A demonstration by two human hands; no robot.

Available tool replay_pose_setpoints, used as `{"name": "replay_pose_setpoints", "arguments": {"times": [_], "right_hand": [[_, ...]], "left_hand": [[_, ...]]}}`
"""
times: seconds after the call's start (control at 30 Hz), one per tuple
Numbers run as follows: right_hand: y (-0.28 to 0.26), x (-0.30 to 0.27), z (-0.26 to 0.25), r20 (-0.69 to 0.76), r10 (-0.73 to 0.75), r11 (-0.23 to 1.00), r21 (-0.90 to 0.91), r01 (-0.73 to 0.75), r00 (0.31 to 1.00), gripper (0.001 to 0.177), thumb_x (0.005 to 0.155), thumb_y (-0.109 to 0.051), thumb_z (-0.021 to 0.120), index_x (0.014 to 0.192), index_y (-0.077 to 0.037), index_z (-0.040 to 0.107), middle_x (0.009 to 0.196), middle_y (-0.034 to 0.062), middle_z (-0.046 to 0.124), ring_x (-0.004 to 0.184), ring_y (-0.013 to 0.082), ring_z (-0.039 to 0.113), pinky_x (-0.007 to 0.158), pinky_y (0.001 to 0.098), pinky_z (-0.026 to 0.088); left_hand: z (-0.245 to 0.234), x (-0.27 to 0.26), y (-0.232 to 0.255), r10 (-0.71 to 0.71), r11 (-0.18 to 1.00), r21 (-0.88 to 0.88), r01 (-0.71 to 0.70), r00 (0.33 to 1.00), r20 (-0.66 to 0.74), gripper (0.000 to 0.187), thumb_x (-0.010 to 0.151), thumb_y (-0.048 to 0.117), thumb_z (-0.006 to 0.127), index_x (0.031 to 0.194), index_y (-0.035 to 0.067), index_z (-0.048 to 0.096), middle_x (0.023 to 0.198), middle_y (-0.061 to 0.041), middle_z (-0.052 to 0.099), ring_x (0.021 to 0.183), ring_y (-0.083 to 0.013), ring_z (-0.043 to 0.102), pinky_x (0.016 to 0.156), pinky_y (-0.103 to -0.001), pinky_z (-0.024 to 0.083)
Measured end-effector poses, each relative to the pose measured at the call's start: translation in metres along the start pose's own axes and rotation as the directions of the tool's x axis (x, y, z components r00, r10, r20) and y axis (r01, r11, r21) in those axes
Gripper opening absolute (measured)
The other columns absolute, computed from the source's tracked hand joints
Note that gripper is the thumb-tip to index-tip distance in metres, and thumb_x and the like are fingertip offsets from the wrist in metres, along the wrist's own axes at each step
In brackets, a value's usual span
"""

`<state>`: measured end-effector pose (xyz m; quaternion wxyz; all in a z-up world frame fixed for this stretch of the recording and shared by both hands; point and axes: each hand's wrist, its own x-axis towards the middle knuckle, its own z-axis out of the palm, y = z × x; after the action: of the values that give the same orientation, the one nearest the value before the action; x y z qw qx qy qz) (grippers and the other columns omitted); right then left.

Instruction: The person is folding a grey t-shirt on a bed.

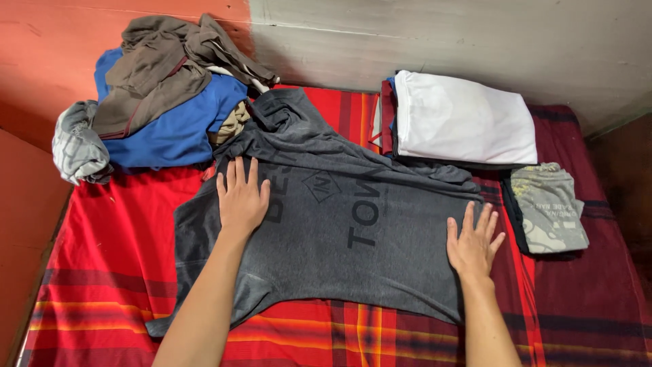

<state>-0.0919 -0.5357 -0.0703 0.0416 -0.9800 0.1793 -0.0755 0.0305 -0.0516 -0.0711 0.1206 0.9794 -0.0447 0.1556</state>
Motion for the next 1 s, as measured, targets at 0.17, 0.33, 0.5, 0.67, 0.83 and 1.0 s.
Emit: {"name": "replay_pose_setpoints", "arguments": {"times": [0.17, 0.33, 0.5, 0.67, 0.83, 1.0], "right_hand": [[-0.062, -0.055, -0.022, -0.057, -0.205, 0.978, 0.026, 0.206, 0.977, 0.070, 0.102, -0.049, 0.044, 0.160, -0.012, 0.034, 0.170, 0.0195, 0.021, 0.157, 0.0395, 0.017, 0.119, 0.0661, 0.017], [-0.053, -0.084, -0.023, 0.078, -0.290, 0.955, 0.088, 0.283, 0.954, 0.072, 0.095, -0.054, 0.049, 0.156, -0.017, 0.038, 0.167, 0.0155, 0.021, 0.154, 0.0360, 0.017, 0.119, 0.0600, 0.018], [0.023, -0.089, -0.032, -0.029, -0.152, 0.988, 0.017, 0.152, 0.988, 0.066, 0.098, -0.048, 0.051, 0.156, -0.017, 0.047, 0.168, 0.0158, 0.030, 0.155, 0.0338, 0.026, 0.117, 0.0604, 0.029], [0.044, -0.114, -0.060, 0.012, 0.162, 0.984, 0.074, -0.162, 0.987, 0.061, 0.096, -0.048, 0.064, 0.146, -0.013, 0.059, 0.140, 0.0153, 0.060, 0.126, 0.0350, 0.058, 0.101, 0.0511, 0.050], [0.092, -0.125, -0.031, 0.172, 0.205, 0.962, 0.144, -0.230, 0.964, 0.062, 0.087, -0.050, 0.077, 0.130, -0.006, 0.065, 0.102, 0.0195, 0.074, 0.094, 0.0373, 0.070, 0.082, 0.0469, 0.055], [0.108, -0.123, -0.015, 0.050, 0.253, 0.649, 0.732, -0.208, 0.966, 0.044, 0.096, -0.032, 0.076, 0.127, -0.003, 0.066, 0.095, 0.0149, 0.075, 0.087, 0.0268, 0.068, 0.075, 0.0344, 0.053]], "left_hand": [[-0.033, -0.029, 0.022, 0.081, 0.993, -0.088, -0.079, 0.996, 0.029, 0.063, 0.099, 0.042, 0.055, 0.155, 0.013, 0.048, 0.166, -0.019, 0.034, 0.155, -0.0348, 0.028, 0.121, -0.061, 0.023], [-0.058, -0.061, 0.033, 0.125, 0.984, -0.140, -0.109, 0.987, 0.105, 0.071, 0.090, 0.053, 0.059, 0.151, 0.019, 0.048, 0.162, -0.021, 0.030, 0.150, -0.0369, 0.024, 0.116, -0.062, 0.020], [-0.058, -0.070, 0.022, 0.058, 0.996, -0.072, -0.057, 0.998, 0.017, 0.069, 0.091, 0.048, 0.063, 0.149, 0.013, 0.052, 0.159, -0.025, 0.035, 0.148, -0.0389, 0.031, 0.115, -0.059, 0.024], [-0.098, -0.103, 0.067, 0.366, 0.799, -0.518, -0.306, 0.930, 0.015, 0.028, 0.090, 0.030, 0.072, 0.111, 0.011, 0.069, 0.121, -0.010, 0.063, 0.121, -0.0304, 0.057, 0.105, -0.044, 0.043], [-0.107, -0.133, 0.102, 0.723, 0.565, -0.626, -0.537, 0.688, 0.061, 0.026, 0.084, 0.029, 0.076, 0.099, 0.008, 0.071, 0.099, -0.011, 0.064, 0.100, -0.0311, 0.058, 0.085, -0.041, 0.043], [-0.095, -0.138, 0.103, 0.678, 0.659, -0.561, -0.502, 0.719, 0.154, 0.008, 0.093, 0.021, 0.069, 0.097, 0.014, 0.070, 0.098, -0.003, 0.064, 0.097, -0.0240, 0.059, 0.083, -0.039, 0.044]]}}
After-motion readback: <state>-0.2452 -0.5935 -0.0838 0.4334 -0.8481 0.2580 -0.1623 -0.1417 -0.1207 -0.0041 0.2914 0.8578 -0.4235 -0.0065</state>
